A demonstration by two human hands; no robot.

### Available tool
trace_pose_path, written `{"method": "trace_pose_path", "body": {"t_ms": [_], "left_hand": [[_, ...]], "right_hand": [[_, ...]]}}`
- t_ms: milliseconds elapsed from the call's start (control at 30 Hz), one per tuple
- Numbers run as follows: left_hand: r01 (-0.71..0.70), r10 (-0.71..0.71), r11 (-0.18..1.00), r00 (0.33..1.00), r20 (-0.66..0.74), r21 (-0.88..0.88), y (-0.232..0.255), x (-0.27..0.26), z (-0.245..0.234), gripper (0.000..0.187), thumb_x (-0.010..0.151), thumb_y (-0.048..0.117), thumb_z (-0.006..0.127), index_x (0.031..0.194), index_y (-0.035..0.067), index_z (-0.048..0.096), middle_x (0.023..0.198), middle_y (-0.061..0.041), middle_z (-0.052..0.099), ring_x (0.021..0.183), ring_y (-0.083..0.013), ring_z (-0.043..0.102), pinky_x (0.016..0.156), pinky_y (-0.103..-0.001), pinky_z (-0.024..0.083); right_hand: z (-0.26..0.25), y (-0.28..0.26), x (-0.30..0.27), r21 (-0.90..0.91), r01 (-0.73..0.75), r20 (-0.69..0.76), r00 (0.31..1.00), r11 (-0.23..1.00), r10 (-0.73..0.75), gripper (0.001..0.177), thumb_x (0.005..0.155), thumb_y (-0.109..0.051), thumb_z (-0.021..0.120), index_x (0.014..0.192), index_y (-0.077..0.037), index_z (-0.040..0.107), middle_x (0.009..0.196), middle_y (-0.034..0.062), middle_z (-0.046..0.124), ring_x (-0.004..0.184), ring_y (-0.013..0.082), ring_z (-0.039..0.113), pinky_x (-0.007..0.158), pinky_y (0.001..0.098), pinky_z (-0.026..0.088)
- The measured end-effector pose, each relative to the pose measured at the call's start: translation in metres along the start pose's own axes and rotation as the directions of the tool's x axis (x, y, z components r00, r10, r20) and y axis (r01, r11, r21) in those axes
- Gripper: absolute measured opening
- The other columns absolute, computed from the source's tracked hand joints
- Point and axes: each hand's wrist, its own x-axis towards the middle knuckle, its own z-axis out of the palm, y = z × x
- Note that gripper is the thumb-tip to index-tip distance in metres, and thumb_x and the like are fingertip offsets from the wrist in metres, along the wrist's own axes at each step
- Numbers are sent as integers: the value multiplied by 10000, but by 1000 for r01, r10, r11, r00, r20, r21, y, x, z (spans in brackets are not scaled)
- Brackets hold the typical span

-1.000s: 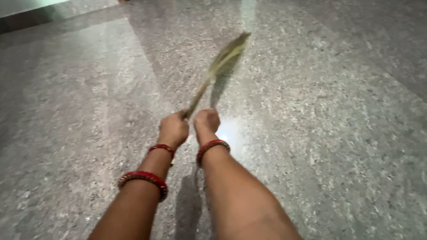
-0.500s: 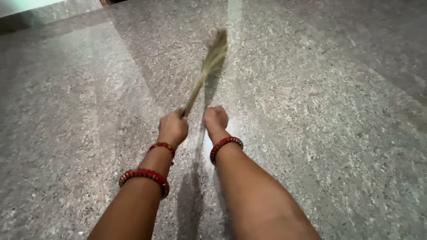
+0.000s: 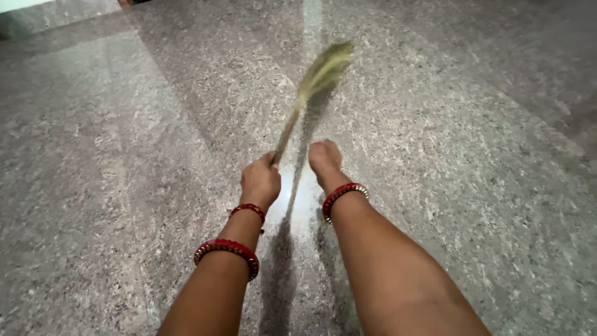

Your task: The person sweeps the tiled floor using a short broom while sitting on the ground, moving the broom in short strokes across the surface.

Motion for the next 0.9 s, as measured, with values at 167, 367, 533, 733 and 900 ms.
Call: {"method": "trace_pose_path", "body": {"t_ms": [167, 367, 533, 733, 900], "left_hand": [[41, -41, 999, 998, -40, -19, -4, -7, -1, 403, 984, 131, 540, 1377, 151, 630, 1203, -234, 697, 1111, -393, 682, 968, -473, 542], [1, -8, 999, 992, 123, 52, -10, 0, 10, 409, 969, 85, 521, 1351, 153, 649, 1221, -215, 699, 1101, -372, 704, 959, -464, 566], [-111, 112, 994, 992, 56, -13, 8, 8, 6, 421, 968, 109, 521, 1363, 162, 655, 1218, -241, 691, 1155, -408, 644, 1020, -464, 505], [43, -42, 990, 999, 13, -136, 0, 4, -17, 519, 944, 29, 464, 1442, 133, 567, 1272, -237, 665, 1170, -377, 664, 1015, -457, 515], [70, -61, 996, 990, 126, -62, -18, 9, 4, 559, 900, 10, 509, 1442, 140, 558, 1281, -227, 655, 1163, -360, 672, 1006, -446, 524]], "right_hand": [[-18, 13, 14, -30, 57, -67, 996, 998, -59, 412, 943, -344, 611, 1139, 3, 718, 1227, 255, 685, 1181, 428, 628, 1001, 473, 489], [-22, 21, 22, -117, 92, -72, 992, 989, -101, 419, 923, -385, 644, 1109, -18, 722, 1222, 235, 689, 1190, 413, 621, 1009, 466, 482], [-12, 21, 25, -27, 132, -103, 986, 991, -134, 387, 901, -359, 638, 1056, -14, 722, 1135, 239, 728, 1117, 399, 676, 950, 469, 519], [16, 18, 18, -184, 191, -84, 974, 964, -209, 388, 921, -385, 611, 969, -30, 759, 1087, 241, 724, 1096, 404, 660, 952, 473, 495], [41, 0, -8, -123, 159, 84, 985, 979, -150, 366, 939, -365, 597, 1057, -42, 721, 1089, 187, 739, 1053, 351, 689, 929, 445, 512]]}}
